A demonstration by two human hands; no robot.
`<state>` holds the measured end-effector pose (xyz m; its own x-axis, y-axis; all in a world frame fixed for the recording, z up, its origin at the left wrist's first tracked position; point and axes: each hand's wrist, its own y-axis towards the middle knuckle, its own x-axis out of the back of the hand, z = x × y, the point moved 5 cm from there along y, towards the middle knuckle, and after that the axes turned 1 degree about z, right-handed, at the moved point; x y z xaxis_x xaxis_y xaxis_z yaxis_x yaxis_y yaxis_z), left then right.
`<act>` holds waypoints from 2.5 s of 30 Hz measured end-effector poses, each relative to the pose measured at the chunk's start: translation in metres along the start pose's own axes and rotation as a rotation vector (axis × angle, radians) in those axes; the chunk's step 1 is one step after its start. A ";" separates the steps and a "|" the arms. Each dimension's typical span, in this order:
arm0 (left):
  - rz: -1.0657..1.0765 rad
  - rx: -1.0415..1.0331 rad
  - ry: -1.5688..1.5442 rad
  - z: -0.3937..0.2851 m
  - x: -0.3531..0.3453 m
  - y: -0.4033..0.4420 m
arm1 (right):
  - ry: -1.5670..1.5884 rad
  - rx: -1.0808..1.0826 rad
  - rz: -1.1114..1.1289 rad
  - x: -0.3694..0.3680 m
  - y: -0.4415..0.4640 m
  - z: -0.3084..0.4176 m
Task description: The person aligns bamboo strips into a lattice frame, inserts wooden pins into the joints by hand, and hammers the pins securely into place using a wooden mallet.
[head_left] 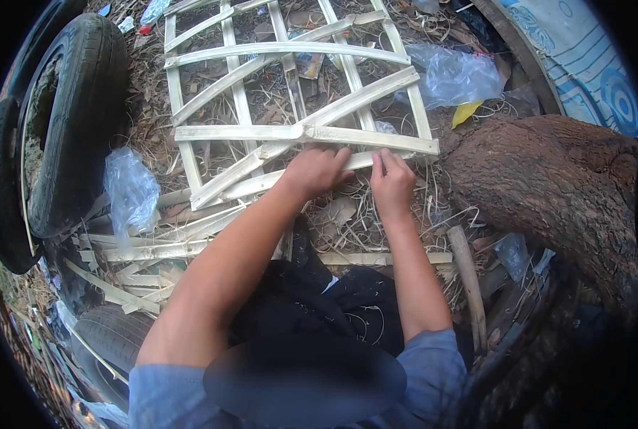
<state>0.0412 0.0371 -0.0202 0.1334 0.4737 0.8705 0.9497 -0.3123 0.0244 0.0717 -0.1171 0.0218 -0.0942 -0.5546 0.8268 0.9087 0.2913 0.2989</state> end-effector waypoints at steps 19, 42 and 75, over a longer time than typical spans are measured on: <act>0.030 -0.016 -0.019 -0.003 0.003 0.000 | -0.282 -0.140 0.372 0.000 0.015 0.005; -0.097 -0.054 -0.017 -0.013 0.017 0.009 | -0.075 -0.224 0.423 0.029 0.033 0.010; -0.017 0.023 -0.030 -0.015 0.001 0.023 | 0.100 -0.550 0.612 0.166 -0.096 -0.077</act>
<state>0.0592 0.0181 -0.0119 0.1250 0.5033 0.8550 0.9581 -0.2850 0.0277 0.0001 -0.2973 0.0931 0.4944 -0.4961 0.7138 0.8594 0.1556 -0.4870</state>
